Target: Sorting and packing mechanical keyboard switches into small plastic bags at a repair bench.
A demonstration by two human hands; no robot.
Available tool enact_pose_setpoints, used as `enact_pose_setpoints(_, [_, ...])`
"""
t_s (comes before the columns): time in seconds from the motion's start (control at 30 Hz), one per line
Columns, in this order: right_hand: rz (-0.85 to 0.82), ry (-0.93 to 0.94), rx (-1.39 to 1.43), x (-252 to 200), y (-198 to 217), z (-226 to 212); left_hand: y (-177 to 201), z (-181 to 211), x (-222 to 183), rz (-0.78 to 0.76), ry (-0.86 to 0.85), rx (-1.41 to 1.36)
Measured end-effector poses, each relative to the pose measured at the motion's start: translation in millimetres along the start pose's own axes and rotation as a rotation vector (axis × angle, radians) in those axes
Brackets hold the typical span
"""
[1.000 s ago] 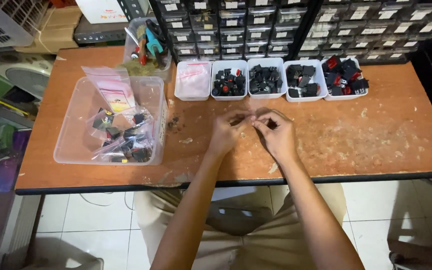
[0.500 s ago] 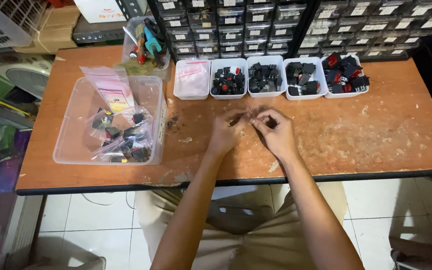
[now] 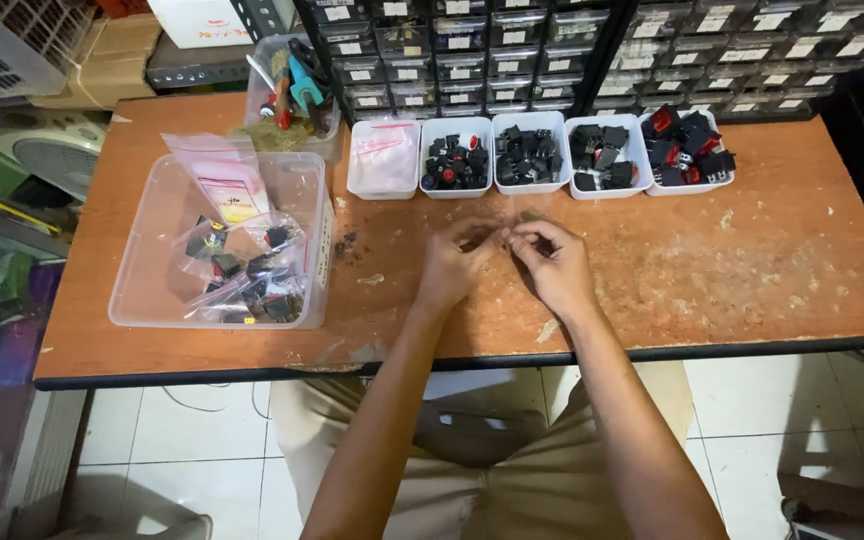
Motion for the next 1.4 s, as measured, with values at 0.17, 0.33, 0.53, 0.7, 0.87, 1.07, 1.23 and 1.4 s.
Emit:
enact_pose_setpoints(0.17, [-0.019, -0.046, -0.007, 0, 0, 5, -1, -1, 1, -0.022, 0.011, 0.017])
enact_pose_setpoints(0.33, [-0.028, -0.043, 0.008, -1, 1, -9, 1, 1, -1, -0.043, -0.025, 0.071])
enact_pose_setpoints(0.53, [-0.017, -0.045, 0.005, -1, 1, 0, 0, -2, 0, 0.025, -0.029, 0.162])
enact_pose_setpoints(0.7, [0.011, 0.021, -0.055, -1, -2, 1, -3, 8, -1, 0.010, -0.007, 0.437])
enact_pose_setpoints(0.87, [0.093, 0.044, -0.118, -4, 1, -10, -5, -9, -7, -0.043, -0.095, 0.550])
enact_pose_setpoints(1.07, [0.158, 0.184, -0.176, -5, 8, -10, -7, -27, 0, -0.014, -0.091, 0.695])
enact_pose_setpoints(1.23, [0.113, 0.337, -0.208, -11, 3, -28, -6, -12, -6, 0.065, -0.110, 0.638])
enact_pose_setpoints(1.4, [0.146, 0.523, -0.360, -14, -1, -23, -1, -10, -5, 0.227, -0.397, 0.602])
Point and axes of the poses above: each hand's wrist, its own x-axis towards the middle knuckle, its own y-axis out of the back of the hand, z = x × y, the point moved 5 cm from there along x, towards the middle knuckle, and after that the axes turned 8 degrees about z, right-handed, at the moved point
